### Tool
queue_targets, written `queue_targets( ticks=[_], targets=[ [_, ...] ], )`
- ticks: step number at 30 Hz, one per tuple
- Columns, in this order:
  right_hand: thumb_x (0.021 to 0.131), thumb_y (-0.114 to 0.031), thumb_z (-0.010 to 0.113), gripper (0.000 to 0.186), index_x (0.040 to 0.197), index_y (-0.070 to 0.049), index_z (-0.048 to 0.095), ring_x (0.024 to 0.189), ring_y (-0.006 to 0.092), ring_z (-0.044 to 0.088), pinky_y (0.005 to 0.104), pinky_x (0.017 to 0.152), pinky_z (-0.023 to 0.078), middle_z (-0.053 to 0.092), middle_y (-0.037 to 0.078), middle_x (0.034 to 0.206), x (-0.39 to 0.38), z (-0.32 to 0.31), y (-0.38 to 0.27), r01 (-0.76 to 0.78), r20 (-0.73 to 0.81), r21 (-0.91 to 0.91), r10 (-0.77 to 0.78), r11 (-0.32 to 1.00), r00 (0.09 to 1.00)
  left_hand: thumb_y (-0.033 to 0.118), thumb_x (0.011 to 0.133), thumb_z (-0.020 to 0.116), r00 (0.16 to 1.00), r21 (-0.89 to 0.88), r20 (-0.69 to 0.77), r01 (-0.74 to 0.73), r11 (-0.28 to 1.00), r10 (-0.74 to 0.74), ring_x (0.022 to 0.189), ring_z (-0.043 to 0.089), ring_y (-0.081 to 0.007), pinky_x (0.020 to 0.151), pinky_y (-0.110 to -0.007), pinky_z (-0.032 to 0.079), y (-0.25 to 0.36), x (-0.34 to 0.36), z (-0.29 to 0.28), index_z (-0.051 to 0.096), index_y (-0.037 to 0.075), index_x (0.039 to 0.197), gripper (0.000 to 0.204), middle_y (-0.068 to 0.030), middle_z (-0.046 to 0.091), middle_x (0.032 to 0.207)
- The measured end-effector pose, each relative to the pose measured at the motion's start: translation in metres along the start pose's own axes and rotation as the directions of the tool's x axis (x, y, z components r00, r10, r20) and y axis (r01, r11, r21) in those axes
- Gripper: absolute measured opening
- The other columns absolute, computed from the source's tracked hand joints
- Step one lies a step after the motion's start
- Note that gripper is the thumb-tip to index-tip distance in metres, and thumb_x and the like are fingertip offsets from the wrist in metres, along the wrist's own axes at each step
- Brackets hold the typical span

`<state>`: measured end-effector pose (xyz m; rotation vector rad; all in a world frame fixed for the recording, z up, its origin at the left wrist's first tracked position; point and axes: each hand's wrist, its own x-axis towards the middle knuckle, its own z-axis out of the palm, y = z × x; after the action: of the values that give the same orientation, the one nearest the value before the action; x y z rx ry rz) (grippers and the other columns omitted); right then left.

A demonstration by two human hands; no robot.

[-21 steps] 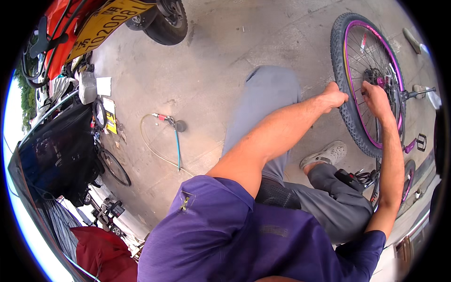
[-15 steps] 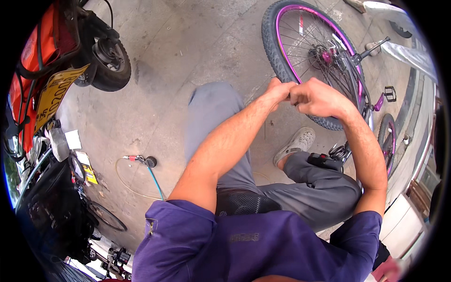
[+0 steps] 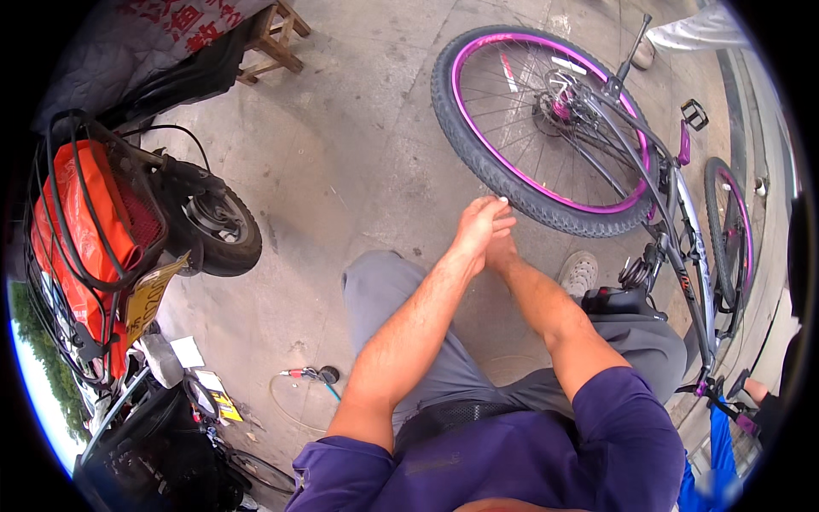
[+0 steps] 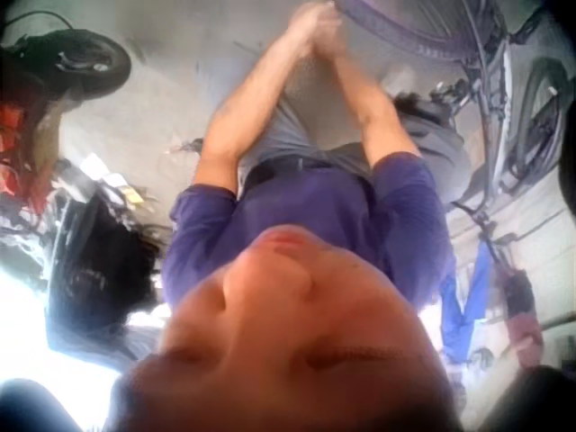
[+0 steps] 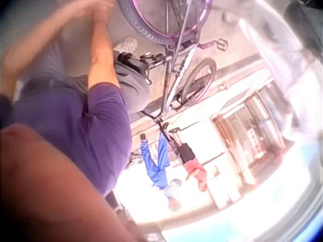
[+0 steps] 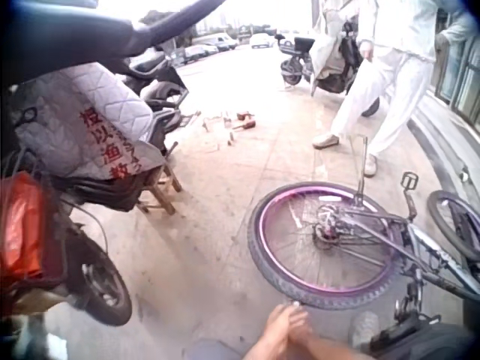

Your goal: The person uses a tire lever to pry the tire bead off the rim and removes the inner tube from the bicycle wheel. They then attach a pump hose to the tube valve and inflate the inner tube while holding it in their hands.

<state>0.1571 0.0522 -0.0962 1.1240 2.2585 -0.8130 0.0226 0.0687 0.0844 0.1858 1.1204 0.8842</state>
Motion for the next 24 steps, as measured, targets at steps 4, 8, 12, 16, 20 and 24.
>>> queue_targets(
  ticks=[4,8,12,16,20,24],
  targets=[
    [0.087,-0.024,0.068,0.033,0.116,-0.010,0.074,0.112,0.0310,0.071,0.0456,0.093,0.058,0.075,0.016,0.116,-0.003,-0.023,-0.006,-0.077,0.096,0.138,0.064,0.987,0.993,0.026,0.104,0.059,0.995,-0.176,-0.087,-0.069,0.982,0.054,0.120,0.065,-0.0304,0.102,-0.043,0.052,0.011,-0.032,0.012,0.049,-0.001,0.136,0.044,-0.0231,0.063,0.131],
    [0.089,-0.025,0.068,0.033,0.117,-0.011,0.073,0.115,0.0312,0.071,0.0465,0.096,0.057,0.075,0.016,0.118,-0.044,-0.089,-0.026,-0.201,0.176,0.234,0.161,0.951,0.971,0.021,0.104,0.059,0.983,-0.306,-0.181,-0.072,0.949,0.016,0.112,0.069,-0.0290,0.097,-0.041,0.055,0.034,-0.077,0.037,0.053,-0.001,0.130,0.035,-0.0210,0.066,0.123],
    [0.090,-0.026,0.068,0.032,0.119,-0.012,0.072,0.115,0.0342,0.070,0.0485,0.096,0.057,0.074,0.017,0.119,-0.137,-0.184,-0.071,-0.374,0.237,0.249,0.318,0.893,0.918,0.015,0.103,0.062,0.927,-0.042,-0.374,-0.038,0.998,0.019,0.106,0.071,-0.0274,0.091,-0.038,0.057,0.054,-0.163,0.036,0.056,-0.003,0.126,0.030,-0.0190,0.069,0.117],
    [0.088,-0.028,0.072,0.037,0.122,-0.012,0.069,0.110,0.0375,0.070,0.0496,0.094,0.055,0.074,0.019,0.115,-0.222,-0.310,-0.116,-0.397,0.223,0.325,0.339,0.858,0.914,0.016,0.095,0.072,0.974,0.670,-0.207,0.073,0.739,0.092,0.110,0.070,-0.0291,0.100,-0.040,0.053,0.115,-0.306,0.016,0.060,-0.001,0.127,0.038,-0.0179,0.069,0.122],
    [0.088,-0.026,0.072,0.043,0.128,-0.012,0.068,0.108,0.0379,0.070,0.0493,0.094,0.055,0.075,0.020,0.109,-0.291,-0.448,-0.151,-0.503,0.117,0.525,0.527,0.687,0.842,0.024,0.086,0.077,0.956,0.953,0.290,-0.292,0.078,0.028,0.127,0.060,-0.0387,0.116,-0.050,0.039,0.211,-0.421,0.033,0.067,0.003,0.123,0.044,-0.0156,0.068,0.133],
    [0.087,-0.025,0.071,0.044,0.129,-0.010,0.067,0.105,0.0366,0.071,0.0476,0.093,0.055,0.076,0.019,0.103,-0.306,-0.543,-0.157,-0.485,0.146,0.720,0.575,0.496,0.805,0.026,0.092,0.069,0.975,0.984,0.037,0.004,0.180,-0.221,0.110,0.070,-0.0387,0.100,-0.048,0.052,0.350,-0.419,0.076,0.073,0.005,0.111,0.028,-0.0185,0.074,0.113]
  ],
)
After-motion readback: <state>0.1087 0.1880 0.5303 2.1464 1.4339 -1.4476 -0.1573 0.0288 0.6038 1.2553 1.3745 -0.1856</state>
